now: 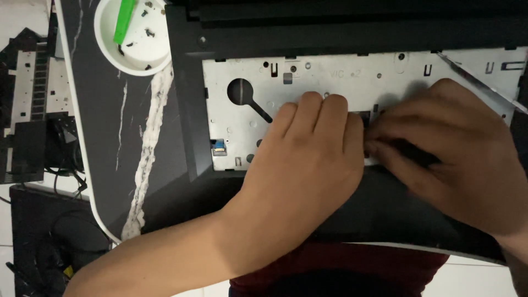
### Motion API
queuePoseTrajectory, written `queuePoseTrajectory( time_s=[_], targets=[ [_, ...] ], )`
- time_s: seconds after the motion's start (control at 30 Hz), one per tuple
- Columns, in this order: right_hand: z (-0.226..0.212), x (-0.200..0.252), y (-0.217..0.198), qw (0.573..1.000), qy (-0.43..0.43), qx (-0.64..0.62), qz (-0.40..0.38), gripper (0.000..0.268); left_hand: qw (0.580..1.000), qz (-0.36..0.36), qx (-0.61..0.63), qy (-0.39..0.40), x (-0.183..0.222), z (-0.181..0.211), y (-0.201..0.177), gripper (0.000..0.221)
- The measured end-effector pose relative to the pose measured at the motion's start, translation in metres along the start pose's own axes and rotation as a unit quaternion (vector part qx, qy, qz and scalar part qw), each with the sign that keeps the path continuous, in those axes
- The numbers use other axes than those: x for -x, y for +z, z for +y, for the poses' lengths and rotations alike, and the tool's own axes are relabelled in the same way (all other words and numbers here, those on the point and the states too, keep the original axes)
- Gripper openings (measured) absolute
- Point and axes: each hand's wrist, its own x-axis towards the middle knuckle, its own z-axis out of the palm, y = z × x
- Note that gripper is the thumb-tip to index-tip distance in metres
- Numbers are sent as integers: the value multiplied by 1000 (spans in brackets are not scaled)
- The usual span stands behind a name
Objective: Repair a laptop by connecting a ribbon cable to the motherboard using a precision screwdriver
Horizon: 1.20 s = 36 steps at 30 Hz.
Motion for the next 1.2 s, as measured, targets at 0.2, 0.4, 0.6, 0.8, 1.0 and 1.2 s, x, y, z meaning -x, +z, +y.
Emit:
queuePoseTrajectory(
  time_s=[0.2,0.4,0.6,0.8,1.0,1.2],
  targets=[
    [-2,-2,-9,998,64,-25,8,33,1000,12,-4,16,-1,-4,1,8],
    [14,3,-7,999,33,-18,3,31,1000,15,-17,14,-2,0,6,7],
    [11,1,-10,1000,21,-6,-2,29,999,-9,-44,17,-6,1,1,7],
    [8,1,-10,1000,12,-16,-2,28,1000,-9,-9,6,-7,2,1,7],
    [17,3,-6,999,-41,3,-8,20,999,-23,-38,26,-7,-1,0,7],
    [30,13,5,998,-63,-23,9,18,1000,-15,7,23,-5,-4,2,6]
  ],
)
